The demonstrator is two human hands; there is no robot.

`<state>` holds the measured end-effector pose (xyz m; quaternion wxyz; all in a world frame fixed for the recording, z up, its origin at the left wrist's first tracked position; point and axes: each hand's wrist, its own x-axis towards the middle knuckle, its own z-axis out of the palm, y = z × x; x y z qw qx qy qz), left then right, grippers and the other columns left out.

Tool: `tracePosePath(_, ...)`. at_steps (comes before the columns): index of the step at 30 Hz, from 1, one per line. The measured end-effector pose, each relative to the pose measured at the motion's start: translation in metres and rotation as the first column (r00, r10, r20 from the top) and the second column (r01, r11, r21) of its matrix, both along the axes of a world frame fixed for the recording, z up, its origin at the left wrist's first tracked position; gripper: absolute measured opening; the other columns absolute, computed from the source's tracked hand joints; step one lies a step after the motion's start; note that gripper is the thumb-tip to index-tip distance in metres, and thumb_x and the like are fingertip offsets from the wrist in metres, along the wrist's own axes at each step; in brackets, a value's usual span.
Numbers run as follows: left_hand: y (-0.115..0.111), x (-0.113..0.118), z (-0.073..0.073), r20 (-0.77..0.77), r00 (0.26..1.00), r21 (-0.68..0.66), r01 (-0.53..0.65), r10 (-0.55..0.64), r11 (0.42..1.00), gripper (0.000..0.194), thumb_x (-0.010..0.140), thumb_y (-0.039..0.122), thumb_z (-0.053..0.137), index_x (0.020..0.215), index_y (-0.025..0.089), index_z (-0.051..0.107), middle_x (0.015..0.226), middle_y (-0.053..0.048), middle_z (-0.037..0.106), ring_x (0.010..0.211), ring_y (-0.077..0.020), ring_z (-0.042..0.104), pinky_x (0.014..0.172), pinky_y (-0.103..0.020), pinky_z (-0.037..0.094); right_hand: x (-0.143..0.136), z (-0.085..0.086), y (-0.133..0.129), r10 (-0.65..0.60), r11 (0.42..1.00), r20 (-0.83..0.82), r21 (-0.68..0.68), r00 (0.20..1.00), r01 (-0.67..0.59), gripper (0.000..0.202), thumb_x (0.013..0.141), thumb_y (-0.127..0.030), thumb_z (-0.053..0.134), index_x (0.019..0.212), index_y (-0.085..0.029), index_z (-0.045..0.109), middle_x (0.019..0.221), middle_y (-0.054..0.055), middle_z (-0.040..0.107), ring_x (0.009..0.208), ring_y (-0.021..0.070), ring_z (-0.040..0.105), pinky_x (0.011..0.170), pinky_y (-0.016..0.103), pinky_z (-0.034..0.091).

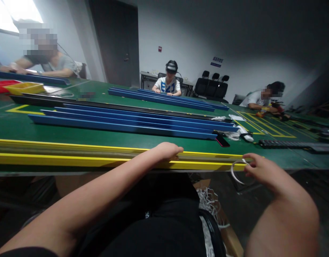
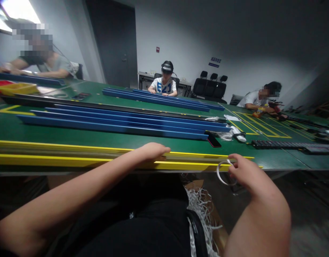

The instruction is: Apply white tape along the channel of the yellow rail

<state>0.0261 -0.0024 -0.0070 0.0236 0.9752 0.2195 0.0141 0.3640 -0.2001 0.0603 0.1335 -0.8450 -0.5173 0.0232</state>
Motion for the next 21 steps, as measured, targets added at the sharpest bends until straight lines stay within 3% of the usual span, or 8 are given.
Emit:
tracePosePath(4, -0.001, 0.0, 0.001, -0.015, 1.0, -0.001, -0.011, 0.011, 1.0, 0.031, 0.081, 0.046, 0.055, 0.106, 0.027, 0.058, 0.094, -0.006, 0.071, 0.082, -0.023, 0.067, 0.065, -0.028, 0.044, 0.016, -0.001, -0.005, -0.005, 0.999, -0.079, -0.052, 0.997, 0.001, 0.047, 0.068, -0.033, 0.062, 0.113, -0.017, 0.059, 0.075, 0.007, 0.072, 0.053, 0.0198, 0.062, 0.046, 0.029, 0.042)
tracePosePath(9, -0.003, -0.002, 0.004, -0.01, 1.0, -0.002, -0.008, 0.008, 1.0, 0.03, 0.082, 0.045, 0.055, 0.106, 0.027, 0.058, 0.093, -0.006, 0.071, 0.082, -0.0229, 0.067, 0.063, -0.027, 0.043, 0.012, 0.007, -0.004, -0.03, 1.0, 0.056, -0.003, 0.998, 0.03, 0.056, 0.07, -0.048, 0.065, 0.116, -0.017, 0.06, 0.092, 0.011, 0.073, 0.073, 0.0251, 0.067, 0.059, 0.033, 0.046)
tracePosePath(12, -0.004, -0.002, 0.004, -0.001, 1.0, -0.002, -0.017, 0.017, 1.0, 0.03, 0.082, 0.045, 0.054, 0.105, 0.026, 0.059, 0.093, -0.006, 0.071, 0.081, -0.0229, 0.067, 0.062, -0.027, 0.043, -0.008, 0.013, 0.001, 0.014, 1.0, 0.088, 0.021, 0.996, -0.016, 0.058, 0.075, -0.058, 0.058, 0.117, -0.017, 0.061, 0.097, 0.013, 0.072, 0.076, 0.026, 0.067, 0.062, 0.034, 0.047)
tracePosePath(16, -0.005, -0.005, 0.007, 0.073, 0.996, -0.044, -0.043, 0.046, 0.998, 0.032, 0.084, 0.049, 0.051, 0.104, 0.025, 0.061, 0.097, -0.007, 0.071, 0.084, -0.0221, 0.065, 0.064, -0.027, 0.043, -0.044, 0.015, 0.014, 0.123, 0.992, 0.044, 0.016, 0.991, -0.124, 0.055, 0.082, -0.057, 0.051, 0.121, -0.018, 0.059, 0.098, 0.011, 0.072, 0.079, 0.0242, 0.067, 0.066, 0.032, 0.048)
tracePosePath(21, -0.002, -0.03, 0.021, 0.147, 0.984, -0.239, -0.061, 0.098, 0.969, 0.043, 0.087, 0.057, 0.045, 0.113, 0.025, 0.059, 0.102, -0.005, 0.071, 0.084, -0.0181, 0.065, 0.066, -0.025, 0.044, -0.081, -0.002, 0.041, 0.275, 0.961, -0.028, -0.029, 0.961, -0.276, 0.046, 0.086, -0.051, 0.051, 0.12, -0.021, 0.059, 0.101, 0.009, 0.071, 0.085, 0.0223, 0.066, 0.071, 0.03, 0.047)
